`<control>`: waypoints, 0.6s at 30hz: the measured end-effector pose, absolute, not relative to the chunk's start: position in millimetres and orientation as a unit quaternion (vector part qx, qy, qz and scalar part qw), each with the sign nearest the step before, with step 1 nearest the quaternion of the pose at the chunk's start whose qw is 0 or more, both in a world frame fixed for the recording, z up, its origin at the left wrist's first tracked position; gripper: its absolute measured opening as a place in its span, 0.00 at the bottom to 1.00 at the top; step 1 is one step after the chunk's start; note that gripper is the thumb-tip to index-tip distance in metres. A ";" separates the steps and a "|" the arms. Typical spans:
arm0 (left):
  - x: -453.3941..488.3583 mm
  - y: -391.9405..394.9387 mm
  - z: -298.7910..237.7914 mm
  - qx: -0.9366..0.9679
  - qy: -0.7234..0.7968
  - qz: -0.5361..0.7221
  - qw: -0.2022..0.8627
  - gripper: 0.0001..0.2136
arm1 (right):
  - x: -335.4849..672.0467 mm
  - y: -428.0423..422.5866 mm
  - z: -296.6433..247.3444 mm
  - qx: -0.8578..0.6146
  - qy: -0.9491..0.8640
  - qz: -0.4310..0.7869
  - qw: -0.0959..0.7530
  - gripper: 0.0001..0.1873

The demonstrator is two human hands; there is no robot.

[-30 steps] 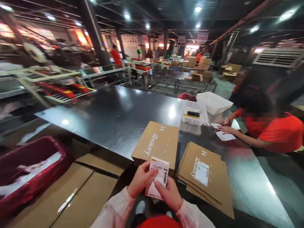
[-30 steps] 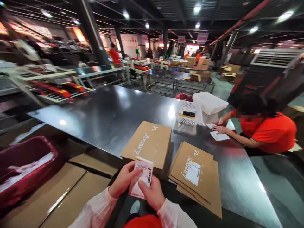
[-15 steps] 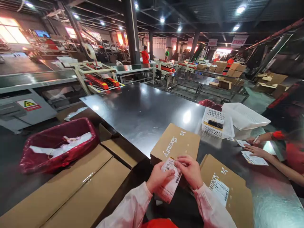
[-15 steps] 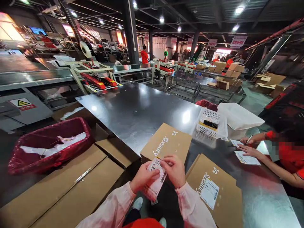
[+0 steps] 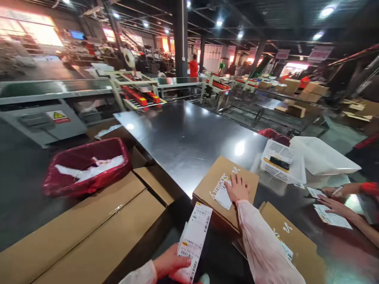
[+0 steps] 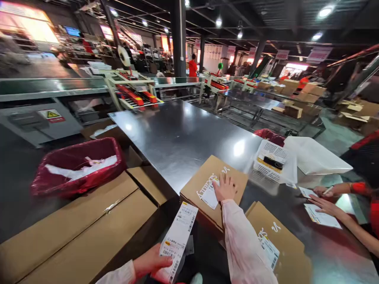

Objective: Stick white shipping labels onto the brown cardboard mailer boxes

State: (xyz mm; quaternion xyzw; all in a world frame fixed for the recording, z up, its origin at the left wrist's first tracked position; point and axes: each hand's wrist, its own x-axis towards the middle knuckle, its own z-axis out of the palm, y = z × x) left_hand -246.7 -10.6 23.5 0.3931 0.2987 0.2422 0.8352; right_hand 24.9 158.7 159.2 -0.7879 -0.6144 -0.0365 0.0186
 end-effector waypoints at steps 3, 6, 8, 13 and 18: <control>-253.0 -13.9 28.8 0.385 0.319 0.283 0.818 0.25 | 16.8 160.3 160.5 -0.793 -0.606 -0.045 -0.025 0.30; -250.7 -18.6 43.9 0.378 0.317 0.324 0.807 0.26 | -1.5 141.0 156.4 -0.736 -0.674 -0.040 -0.055 0.35; -248.0 -20.2 59.2 0.377 0.314 0.359 0.794 0.27 | -14.3 108.2 148.5 -0.616 -0.786 0.003 -0.053 0.38; -236.5 24.6 113.3 0.466 0.448 0.416 0.640 0.28 | -3.5 23.4 124.6 -0.438 -0.868 0.168 0.159 0.28; -200.2 123.1 158.4 0.616 0.568 0.332 0.434 0.17 | 39.3 27.8 119.3 -0.791 -0.463 0.120 0.381 0.41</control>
